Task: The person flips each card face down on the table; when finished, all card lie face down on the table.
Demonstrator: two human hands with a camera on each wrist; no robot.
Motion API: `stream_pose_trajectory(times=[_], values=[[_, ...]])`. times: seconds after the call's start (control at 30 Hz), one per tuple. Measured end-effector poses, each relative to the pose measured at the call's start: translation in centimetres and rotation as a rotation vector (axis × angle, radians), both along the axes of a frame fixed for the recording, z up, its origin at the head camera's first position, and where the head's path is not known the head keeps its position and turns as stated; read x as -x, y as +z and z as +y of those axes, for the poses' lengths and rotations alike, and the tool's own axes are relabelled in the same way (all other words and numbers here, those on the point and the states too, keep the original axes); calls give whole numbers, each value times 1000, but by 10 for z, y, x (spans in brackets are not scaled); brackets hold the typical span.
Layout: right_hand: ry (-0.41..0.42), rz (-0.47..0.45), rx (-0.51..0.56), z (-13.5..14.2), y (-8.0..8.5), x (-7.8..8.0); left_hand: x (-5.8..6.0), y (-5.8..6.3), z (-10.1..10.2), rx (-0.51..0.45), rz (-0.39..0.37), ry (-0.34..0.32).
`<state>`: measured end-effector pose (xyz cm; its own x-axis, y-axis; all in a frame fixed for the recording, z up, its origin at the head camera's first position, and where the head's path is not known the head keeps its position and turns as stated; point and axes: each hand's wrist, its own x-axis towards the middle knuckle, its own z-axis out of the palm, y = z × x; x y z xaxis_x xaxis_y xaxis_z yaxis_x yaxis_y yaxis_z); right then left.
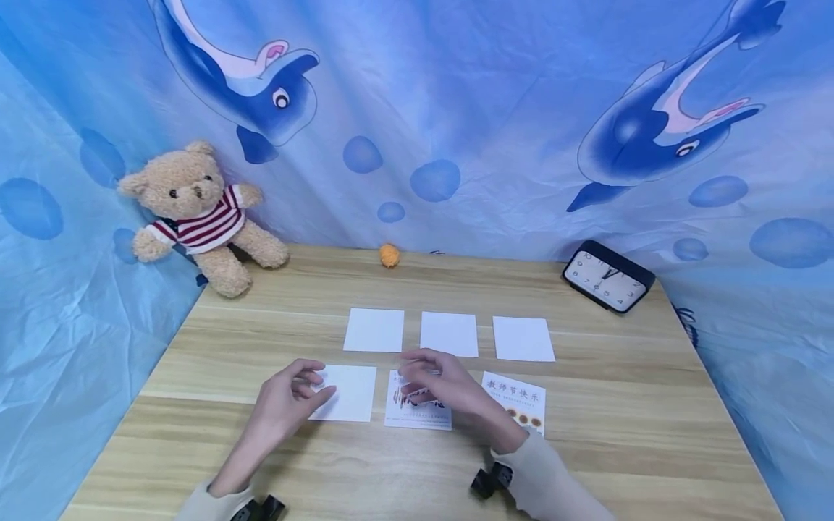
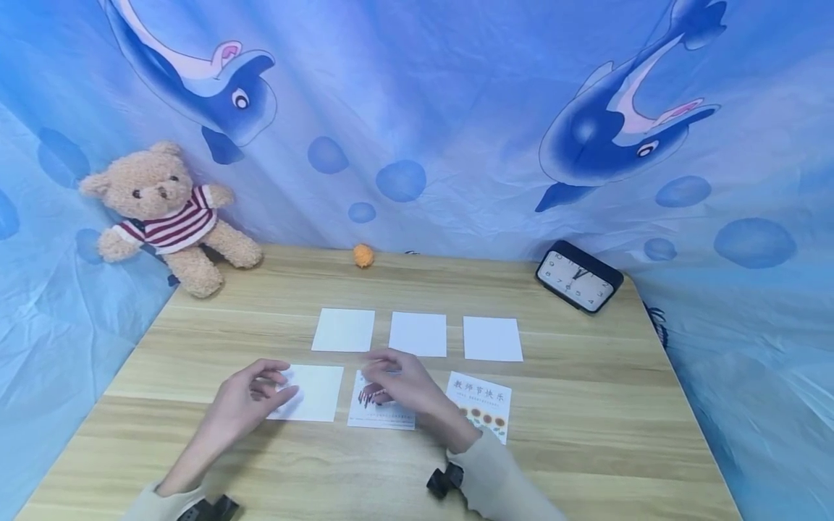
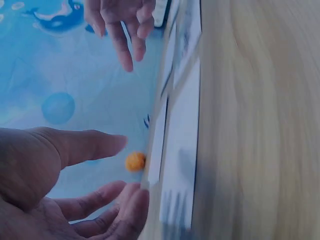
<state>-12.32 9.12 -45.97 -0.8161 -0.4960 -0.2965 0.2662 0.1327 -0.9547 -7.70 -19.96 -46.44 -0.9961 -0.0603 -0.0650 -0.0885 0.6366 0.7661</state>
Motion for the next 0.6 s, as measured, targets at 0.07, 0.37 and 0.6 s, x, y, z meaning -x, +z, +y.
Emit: stream_pose_trajectory(times=[0.07, 0.37, 0.6], values=[[-17, -2, 10, 8, 0, 0, 0, 1, 8, -35, -4, -6], [-111, -24, -4, 42, -4, -5, -2, -3, 46, -204, -48, -91], [-178, -14, -42, 60, -4, -14, -6, -8, 69, -309, -82, -174]])
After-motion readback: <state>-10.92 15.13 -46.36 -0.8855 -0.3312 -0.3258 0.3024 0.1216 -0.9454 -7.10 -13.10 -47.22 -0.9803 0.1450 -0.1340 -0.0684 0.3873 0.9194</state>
